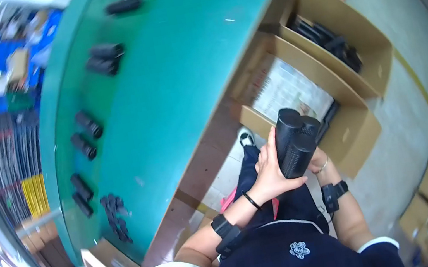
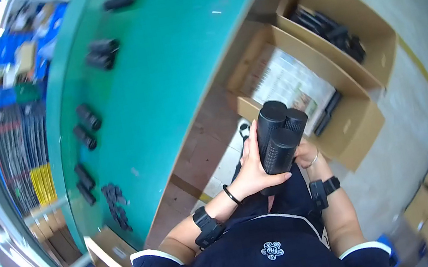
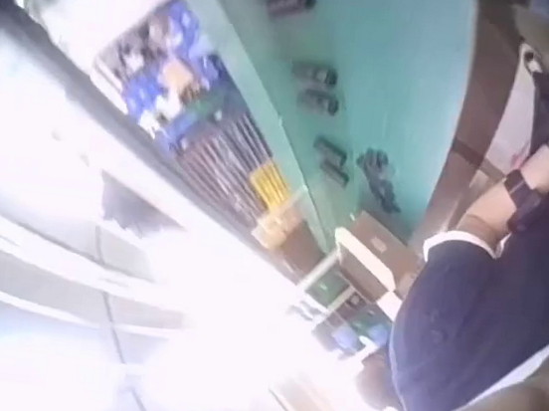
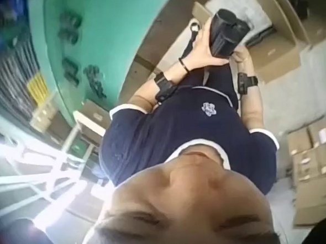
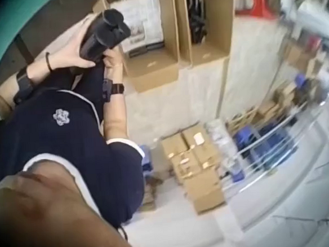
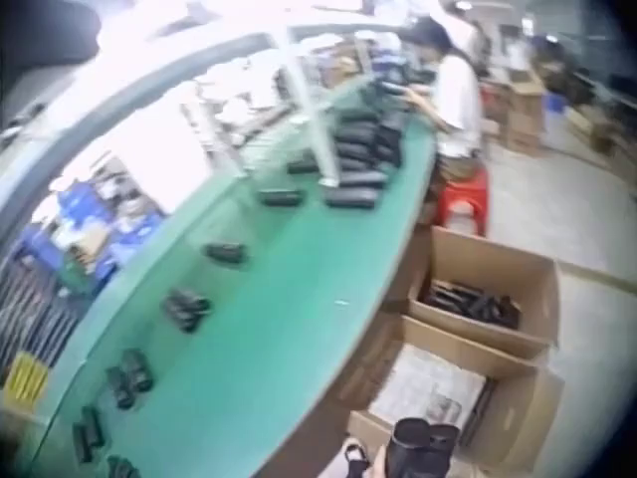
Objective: The person caps black cylinders by hand, places them into a cardboard box, and covers them with newspaper before moving the box aside to begin a new one.
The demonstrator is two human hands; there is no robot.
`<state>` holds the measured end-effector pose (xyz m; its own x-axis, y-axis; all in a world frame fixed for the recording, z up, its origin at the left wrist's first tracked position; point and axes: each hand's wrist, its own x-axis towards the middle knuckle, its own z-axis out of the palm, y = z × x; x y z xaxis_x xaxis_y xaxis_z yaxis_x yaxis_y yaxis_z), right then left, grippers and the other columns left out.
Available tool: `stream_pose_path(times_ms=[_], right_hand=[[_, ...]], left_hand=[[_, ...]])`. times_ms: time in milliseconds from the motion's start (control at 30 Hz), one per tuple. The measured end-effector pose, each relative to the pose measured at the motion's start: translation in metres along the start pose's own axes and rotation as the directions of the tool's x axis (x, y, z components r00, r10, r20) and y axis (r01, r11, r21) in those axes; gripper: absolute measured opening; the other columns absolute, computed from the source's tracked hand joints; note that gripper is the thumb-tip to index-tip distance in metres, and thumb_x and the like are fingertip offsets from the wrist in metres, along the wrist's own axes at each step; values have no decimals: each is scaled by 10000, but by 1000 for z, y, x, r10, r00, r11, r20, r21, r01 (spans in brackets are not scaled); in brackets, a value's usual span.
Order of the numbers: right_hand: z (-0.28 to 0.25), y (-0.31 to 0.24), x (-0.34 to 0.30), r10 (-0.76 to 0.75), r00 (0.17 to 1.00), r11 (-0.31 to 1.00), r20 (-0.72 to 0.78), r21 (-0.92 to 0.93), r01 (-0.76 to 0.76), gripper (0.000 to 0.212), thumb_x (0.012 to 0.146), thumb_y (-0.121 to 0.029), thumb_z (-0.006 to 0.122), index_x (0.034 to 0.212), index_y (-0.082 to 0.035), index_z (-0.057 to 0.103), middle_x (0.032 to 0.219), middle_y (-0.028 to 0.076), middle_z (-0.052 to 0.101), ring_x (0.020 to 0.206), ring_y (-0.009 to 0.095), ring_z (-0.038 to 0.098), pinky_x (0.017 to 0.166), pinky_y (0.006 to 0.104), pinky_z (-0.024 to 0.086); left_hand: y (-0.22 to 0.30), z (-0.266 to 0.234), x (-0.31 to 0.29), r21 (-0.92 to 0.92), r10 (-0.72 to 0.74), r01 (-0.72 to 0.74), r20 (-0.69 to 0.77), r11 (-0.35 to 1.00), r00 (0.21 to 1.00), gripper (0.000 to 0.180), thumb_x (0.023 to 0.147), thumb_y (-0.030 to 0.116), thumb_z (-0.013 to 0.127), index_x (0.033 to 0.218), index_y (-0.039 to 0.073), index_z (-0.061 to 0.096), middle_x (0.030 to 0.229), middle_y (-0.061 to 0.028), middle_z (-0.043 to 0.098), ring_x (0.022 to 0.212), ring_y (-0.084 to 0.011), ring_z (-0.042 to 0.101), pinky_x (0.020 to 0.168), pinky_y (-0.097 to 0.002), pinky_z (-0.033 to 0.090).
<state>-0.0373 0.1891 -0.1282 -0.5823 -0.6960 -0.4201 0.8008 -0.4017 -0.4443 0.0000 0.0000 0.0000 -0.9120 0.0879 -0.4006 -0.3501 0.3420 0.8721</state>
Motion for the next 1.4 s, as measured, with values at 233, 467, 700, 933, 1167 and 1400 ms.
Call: stream_pose_path(times_ms=[233, 467, 700, 933, 1167, 1400], right_hand=[[235, 31, 93, 335, 929, 920, 154, -267, -288, 641, 780, -162, 711, 1332, -17, 419, 1259, 101, 537, 1164, 231, 516, 1003, 372, 404], [360, 118, 251, 620, 767, 715, 164, -520, -467, 667, 800, -266, 728, 1319, -8, 397, 1226, 129, 540, 1111, 233, 545, 927, 379, 469], [431, 165, 327, 599, 799, 544, -56, -704, -456, 727, 712, -293, 798, 1262, 9, 431, 1095, 128, 605, 976, 241, 609, 836, 376, 518], [432, 165, 348, 481, 861, 327, -166, -877, -352, 845, 643, -264, 829, 1301, -5, 367, 1129, 171, 575, 974, 282, 607, 800, 412, 528], [373, 166, 366, 299, 950, 174, 87, -984, 36, 889, 674, -254, 772, 1375, -3, 286, 1159, 214, 523, 1037, 338, 548, 892, 428, 454], [370, 166, 373, 184, 949, -159, 254, -946, 284, 980, 676, -429, 784, 1419, -42, 277, 1240, 293, 461, 1151, 395, 471, 992, 421, 378]], left_hand=[[-40, -158, -119, -601, 29, -276, -387, 750, 922, 1236, 676, 161, 825, 1464, 104, -126, 1445, -198, 249, 1329, -290, 304, 1062, -399, 308], [-124, -293, -163, -776, -333, -368, -574, 512, 748, 1172, 667, 177, 822, 1473, 120, -27, 1396, -178, 323, 1291, -294, 354, 1035, -404, 355], [-190, -371, -167, -791, -544, -419, -612, 447, 574, 1090, 691, 249, 828, 1456, 89, 69, 1365, -194, 368, 1242, -296, 420, 982, -438, 418], [-252, -370, -180, -642, -596, -320, -766, 696, 242, 935, 644, 227, 862, 1338, -42, 295, 1173, -168, 540, 1083, -259, 549, 924, -380, 466], [-239, -347, -217, -451, -423, -281, -893, 847, 157, 780, 740, 200, 784, 1337, 12, 320, 1180, -149, 534, 1073, -214, 529, 913, -337, 436], [-221, -324, -252, -279, -282, 37, -952, 960, 117, 759, 731, 165, 778, 1314, 80, 300, 1145, -153, 529, 1092, -260, 514, 907, -384, 431]])
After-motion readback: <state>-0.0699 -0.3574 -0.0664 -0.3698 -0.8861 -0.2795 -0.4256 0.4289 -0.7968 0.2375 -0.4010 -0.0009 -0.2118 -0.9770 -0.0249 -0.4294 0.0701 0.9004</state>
